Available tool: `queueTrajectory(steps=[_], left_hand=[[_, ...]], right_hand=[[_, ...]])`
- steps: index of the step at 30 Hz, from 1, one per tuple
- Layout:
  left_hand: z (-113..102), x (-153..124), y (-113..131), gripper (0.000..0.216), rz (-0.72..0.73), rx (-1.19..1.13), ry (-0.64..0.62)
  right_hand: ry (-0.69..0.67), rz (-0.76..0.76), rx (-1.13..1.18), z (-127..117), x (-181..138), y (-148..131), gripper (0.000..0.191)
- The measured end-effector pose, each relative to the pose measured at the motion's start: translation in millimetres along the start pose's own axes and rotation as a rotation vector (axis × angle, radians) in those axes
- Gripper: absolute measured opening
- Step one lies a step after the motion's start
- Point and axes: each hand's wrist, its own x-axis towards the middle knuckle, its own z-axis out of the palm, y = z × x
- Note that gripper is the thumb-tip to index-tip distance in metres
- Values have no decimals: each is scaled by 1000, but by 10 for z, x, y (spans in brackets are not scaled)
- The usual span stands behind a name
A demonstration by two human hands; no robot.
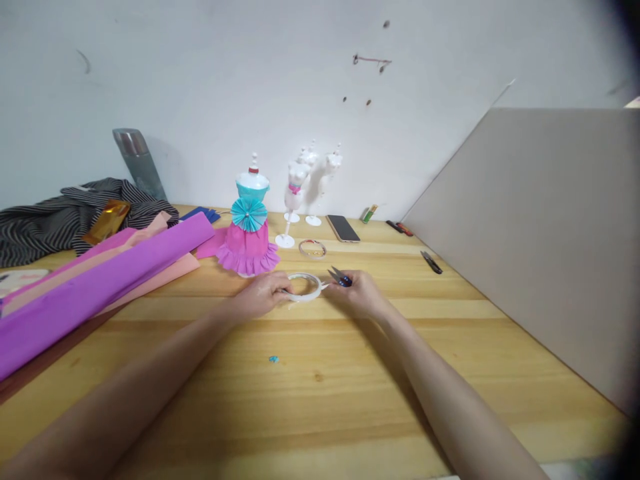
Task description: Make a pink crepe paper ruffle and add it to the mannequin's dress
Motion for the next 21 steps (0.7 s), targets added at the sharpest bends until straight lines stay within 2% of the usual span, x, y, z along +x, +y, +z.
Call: queueTrajectory(steps=[3, 6, 10, 11, 14, 17, 21], left_hand=[[-130, -18, 57, 27, -42, -203, -118], [-212, -27, 192, 39, -40, -372, -119], [-178, -31, 508, 45, -6, -535, -24], [-164, -32, 596, 43, 6, -643, 22], [-164, -32, 809, 37, 39, -820, 153], [-213, -28, 900, 36, 39, -864, 263], [-231, -11, 881, 35, -4, -868, 290]], right_hand=[[112, 94, 24, -82, 108, 133, 29], [126, 168, 74, -99, 168, 207, 25], [27, 199, 192, -30, 125, 155, 26], [-10, 201, 228, -26, 103, 127, 27], [-144, 200, 362, -111, 55, 68, 35], [-182, 214, 554, -292, 48, 60, 51], [-156, 201, 664, -414, -17, -19, 50]])
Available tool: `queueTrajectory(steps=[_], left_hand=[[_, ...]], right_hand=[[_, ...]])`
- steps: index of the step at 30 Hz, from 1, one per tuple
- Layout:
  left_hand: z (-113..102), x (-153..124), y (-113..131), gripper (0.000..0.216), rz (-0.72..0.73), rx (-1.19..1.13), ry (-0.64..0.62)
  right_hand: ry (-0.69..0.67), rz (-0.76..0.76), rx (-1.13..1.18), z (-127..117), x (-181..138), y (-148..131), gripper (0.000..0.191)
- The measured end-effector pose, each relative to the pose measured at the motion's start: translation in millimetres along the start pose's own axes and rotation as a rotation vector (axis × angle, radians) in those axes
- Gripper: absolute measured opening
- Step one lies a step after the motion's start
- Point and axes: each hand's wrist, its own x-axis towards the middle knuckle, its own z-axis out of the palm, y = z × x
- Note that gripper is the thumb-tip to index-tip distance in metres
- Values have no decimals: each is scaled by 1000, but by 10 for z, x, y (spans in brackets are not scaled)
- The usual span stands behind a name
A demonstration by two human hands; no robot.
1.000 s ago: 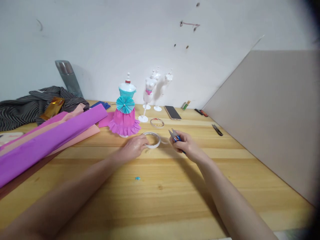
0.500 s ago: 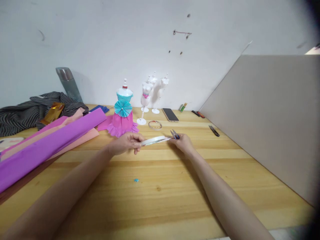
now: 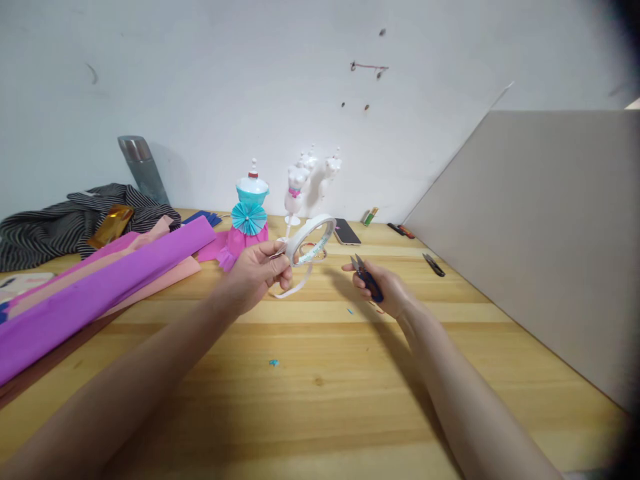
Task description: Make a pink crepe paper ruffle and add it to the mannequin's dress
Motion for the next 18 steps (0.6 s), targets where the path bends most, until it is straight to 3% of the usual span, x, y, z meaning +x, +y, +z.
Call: queueTrajectory(steps=[3, 9, 14, 18], left_hand=[[3, 15, -57, 33, -11, -11, 27], [18, 24, -169, 32, -22, -85, 62], [20, 8, -226, 36, -37, -94, 28], [26, -8, -251, 34, -53, -73, -27]], right_hand=[[-102, -27, 98, 214, -157, -57, 42], [-290, 147, 340, 708, -409, -137, 33], [-293, 268, 472, 770, -418, -155, 28], [-298, 336, 569, 773, -394, -141, 37]])
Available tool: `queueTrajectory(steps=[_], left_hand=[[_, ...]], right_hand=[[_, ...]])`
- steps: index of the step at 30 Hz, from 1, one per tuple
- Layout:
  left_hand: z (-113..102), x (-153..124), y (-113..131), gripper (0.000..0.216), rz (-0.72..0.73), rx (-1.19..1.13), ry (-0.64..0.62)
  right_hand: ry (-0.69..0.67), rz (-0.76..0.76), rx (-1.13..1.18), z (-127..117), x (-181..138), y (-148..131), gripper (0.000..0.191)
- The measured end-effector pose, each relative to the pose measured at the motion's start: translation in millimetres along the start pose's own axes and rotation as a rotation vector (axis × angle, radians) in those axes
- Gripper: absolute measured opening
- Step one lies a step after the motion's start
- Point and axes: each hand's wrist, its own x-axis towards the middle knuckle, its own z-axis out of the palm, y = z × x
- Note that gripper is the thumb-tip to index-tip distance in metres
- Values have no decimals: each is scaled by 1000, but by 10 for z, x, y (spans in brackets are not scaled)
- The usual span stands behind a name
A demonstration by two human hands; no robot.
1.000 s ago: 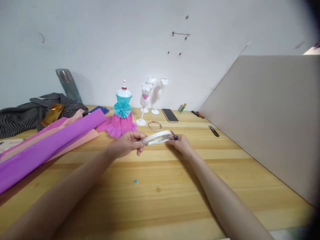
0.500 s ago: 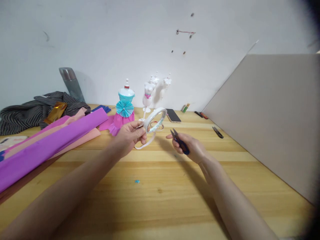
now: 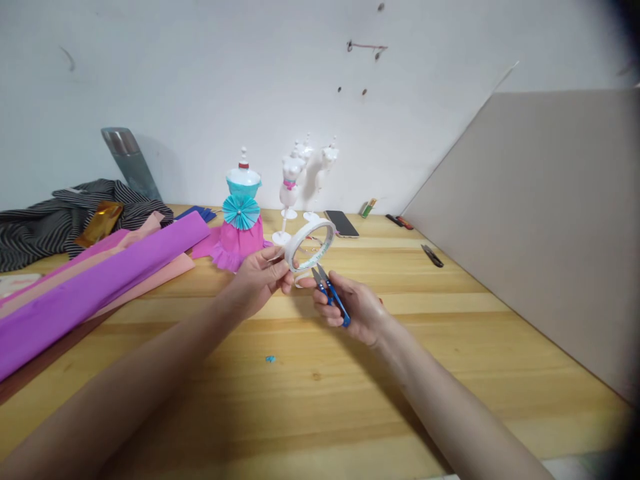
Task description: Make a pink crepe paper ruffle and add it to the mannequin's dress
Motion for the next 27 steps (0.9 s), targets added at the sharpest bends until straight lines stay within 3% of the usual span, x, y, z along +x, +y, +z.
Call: queueTrajectory(steps=[10, 22, 24, 27], left_hand=[[-40, -10, -59, 35, -17, 110, -141], [-82, -2, -31, 37, -33, 122, -140], [-72, -4, -2, 36, -9, 91, -127], [-64, -9, 55, 34, 24, 56, -100]], right_hand=[[-97, 103, 132, 19, 31, 40, 44], [-178, 142, 200, -66, 69, 115, 39], [-164, 120, 181, -81, 89, 119, 36], [-37, -12, 63, -107, 118, 117, 32]])
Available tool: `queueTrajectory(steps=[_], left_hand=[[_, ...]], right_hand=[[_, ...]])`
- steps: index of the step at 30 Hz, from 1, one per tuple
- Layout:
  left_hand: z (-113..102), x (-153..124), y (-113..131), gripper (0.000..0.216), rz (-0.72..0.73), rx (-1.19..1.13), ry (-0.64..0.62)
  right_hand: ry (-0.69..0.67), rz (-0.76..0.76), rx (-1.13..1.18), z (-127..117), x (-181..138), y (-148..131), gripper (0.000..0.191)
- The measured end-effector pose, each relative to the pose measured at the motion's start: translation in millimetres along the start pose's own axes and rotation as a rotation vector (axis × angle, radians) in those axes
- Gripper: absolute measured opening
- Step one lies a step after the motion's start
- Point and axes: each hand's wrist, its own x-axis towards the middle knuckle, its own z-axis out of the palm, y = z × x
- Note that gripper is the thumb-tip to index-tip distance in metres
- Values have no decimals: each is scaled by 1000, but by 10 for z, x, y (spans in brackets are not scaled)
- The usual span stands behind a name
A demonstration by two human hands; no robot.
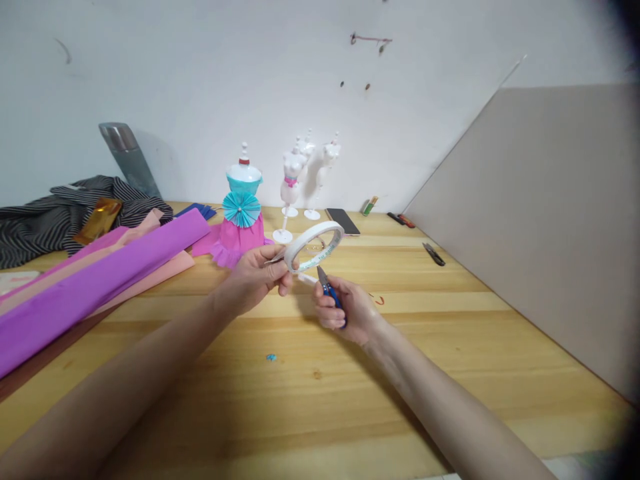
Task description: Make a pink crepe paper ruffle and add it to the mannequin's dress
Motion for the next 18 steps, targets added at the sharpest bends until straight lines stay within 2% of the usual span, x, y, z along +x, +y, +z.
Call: queueTrajectory(steps=[3, 5, 8, 9, 10, 11, 12, 18], left_hand=[[-17, -1, 61, 31, 30, 58, -17], [-35, 4, 101, 27, 50, 159, -57], [-60, 19, 147, 19, 76, 323, -97], [-68, 24, 156, 17, 88, 377, -113], [-76, 29, 161, 14, 101, 439, -137], [-87, 34, 163, 11, 113, 510, -167], [-101, 39, 161, 8, 122, 586, -204], [-307, 68, 41, 14, 19, 913, -469]], right_hand=[[146, -269, -353, -14, -1, -19, 29], [138, -382, -700, -24, -6, -31, 25], [42, -338, -1175, -84, 30, -48, 17], [75, -308, -1296, -125, 57, -59, 17], [170, -287, -1393, -176, 89, -78, 19], [342, -277, -1455, -236, 122, -105, 21], [430, -290, -1472, -300, 152, -140, 21], [784, -430, -1454, -566, 192, -399, 24]])
